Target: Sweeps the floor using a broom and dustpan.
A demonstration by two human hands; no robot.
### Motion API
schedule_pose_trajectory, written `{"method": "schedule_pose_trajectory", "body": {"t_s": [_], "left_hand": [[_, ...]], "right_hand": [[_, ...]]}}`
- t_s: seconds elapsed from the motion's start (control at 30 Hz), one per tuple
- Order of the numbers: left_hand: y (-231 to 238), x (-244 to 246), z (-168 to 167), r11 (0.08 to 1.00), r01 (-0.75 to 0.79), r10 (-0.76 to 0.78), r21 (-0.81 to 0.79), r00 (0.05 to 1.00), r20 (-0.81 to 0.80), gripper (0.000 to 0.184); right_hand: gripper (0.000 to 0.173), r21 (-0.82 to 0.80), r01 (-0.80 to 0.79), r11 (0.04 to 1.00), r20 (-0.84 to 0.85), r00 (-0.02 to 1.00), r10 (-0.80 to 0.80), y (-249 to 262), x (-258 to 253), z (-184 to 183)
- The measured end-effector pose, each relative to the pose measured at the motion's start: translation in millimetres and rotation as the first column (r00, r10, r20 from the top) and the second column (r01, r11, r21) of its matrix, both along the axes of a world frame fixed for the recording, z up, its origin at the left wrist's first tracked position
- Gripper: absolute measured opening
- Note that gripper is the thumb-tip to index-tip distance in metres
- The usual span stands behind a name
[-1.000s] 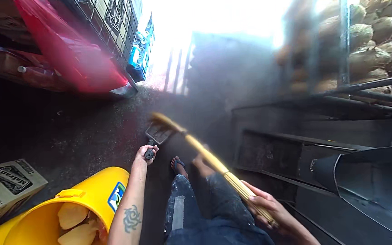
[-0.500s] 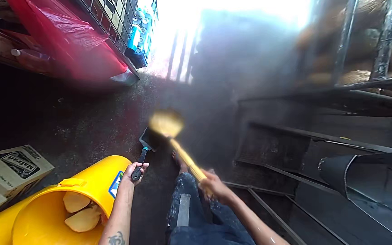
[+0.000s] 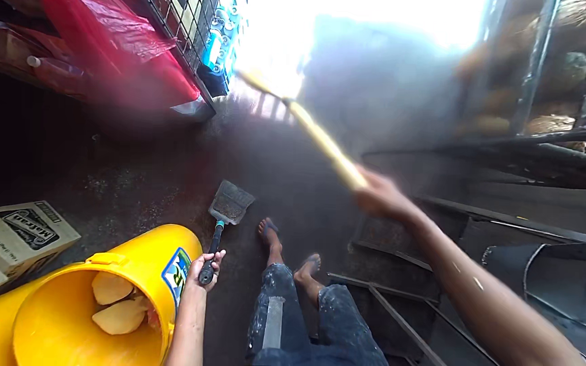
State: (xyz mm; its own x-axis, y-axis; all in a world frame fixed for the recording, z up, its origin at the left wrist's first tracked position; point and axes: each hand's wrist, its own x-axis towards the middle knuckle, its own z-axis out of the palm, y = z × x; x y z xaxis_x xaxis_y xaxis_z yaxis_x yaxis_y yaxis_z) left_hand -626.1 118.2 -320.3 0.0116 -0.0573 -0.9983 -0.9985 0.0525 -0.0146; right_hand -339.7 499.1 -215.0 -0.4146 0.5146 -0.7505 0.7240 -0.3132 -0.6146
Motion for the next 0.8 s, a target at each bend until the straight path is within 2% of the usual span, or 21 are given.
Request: {"method": "schedule_pose_trajectory", "body": {"t_s": [0.13,0.2,0.27,0.33,0.4,0.47,0.57,0.7,0.8], "left_hand": [[-1,6,-17,0.999,-0.040,0.040,0.002,0.999,-0.005,0.020],[1,5,-19,0.999,-0.035,0.035,0.001,0.999,-0.008,0.019],[-2,2,-19,0.999,-0.046,0.046,0.002,0.999,-0.014,0.018],[0,-1,-18,0.998,-0.060,0.060,0.010,0.998,-0.018,0.017],[3,-5,-18,0.997,-0.074,0.074,0.012,0.997,-0.019,0.015],[6,-6,-17,0.997,-0.078,0.078,0.008,0.997,-0.016,0.015],[2,-6,-18,0.996,-0.092,0.092,0.000,0.996,-0.001,0.015],[-32,8,-5,0.997,-0.079,0.079,0.013,0.996,0.030,0.020],[-66,31,12,0.994,-0.107,0.105,0.037,0.994,0.042,0.027]], "right_hand": [[0.057,-0.068,0.090,0.994,0.080,0.993,-0.085,75,-111,-79],[0.048,-0.120,0.057,0.991,0.148,0.988,-0.039,79,-138,-95],[0.043,-0.151,-0.062,0.987,0.211,0.973,0.093,51,-137,-98],[0.039,-0.210,-0.157,0.965,0.217,0.955,0.203,-1,-105,-97],[0.044,-0.330,-0.193,0.924,0.163,0.953,0.257,-62,-64,-89],[0.054,-0.427,-0.120,0.896,0.116,0.976,0.186,-124,-21,-73],[0.068,-0.520,0.052,0.853,0.083,0.996,-0.009,-191,41,-31],[0.074,-0.482,0.146,0.864,0.089,0.989,-0.117,-211,109,42],[0.074,-0.393,0.074,0.917,0.033,0.997,-0.066,-185,121,65]]}}
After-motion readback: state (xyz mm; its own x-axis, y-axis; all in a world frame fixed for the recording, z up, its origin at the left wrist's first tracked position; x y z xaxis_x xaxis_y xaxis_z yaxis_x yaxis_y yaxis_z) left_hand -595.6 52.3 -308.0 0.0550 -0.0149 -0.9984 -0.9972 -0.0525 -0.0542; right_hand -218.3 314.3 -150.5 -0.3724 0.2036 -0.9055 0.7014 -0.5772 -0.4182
